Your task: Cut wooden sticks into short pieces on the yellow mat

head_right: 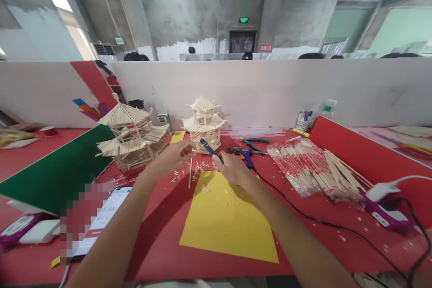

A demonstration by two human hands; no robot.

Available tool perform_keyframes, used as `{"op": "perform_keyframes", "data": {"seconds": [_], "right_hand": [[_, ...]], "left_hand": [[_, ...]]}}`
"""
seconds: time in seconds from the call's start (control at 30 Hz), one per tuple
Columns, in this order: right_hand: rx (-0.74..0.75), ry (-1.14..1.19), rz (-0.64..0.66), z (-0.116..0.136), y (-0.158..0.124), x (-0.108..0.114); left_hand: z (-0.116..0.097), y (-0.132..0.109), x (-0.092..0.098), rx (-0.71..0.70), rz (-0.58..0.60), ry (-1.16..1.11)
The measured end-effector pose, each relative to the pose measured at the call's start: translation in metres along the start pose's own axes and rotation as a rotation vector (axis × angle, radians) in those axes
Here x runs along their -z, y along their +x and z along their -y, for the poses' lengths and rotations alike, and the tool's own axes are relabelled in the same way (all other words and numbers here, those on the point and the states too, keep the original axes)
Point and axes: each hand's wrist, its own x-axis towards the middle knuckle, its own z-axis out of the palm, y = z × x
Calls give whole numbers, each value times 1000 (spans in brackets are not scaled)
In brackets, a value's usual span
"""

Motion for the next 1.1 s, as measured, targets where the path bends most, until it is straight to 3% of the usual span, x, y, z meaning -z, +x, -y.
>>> {"op": "perform_keyframes", "data": {"seconds": [0.07,0.13,0.33,0.63,1.1], "right_hand": [[2,-26,32,3,-1,0],[5,-37,59,6,-3,0],[3,-59,124,14,-8,3],[1,36,129,23,-10,8],[63,-58,80,18,-4,-2]], "left_hand": [[-1,-1,4,-21,-116,-18],[-1,-1,3,-59,-144,0],[6,1,-6,-128,-49,78],[7,3,-1,-124,81,124],[10,0,5,-135,75,111]]}}
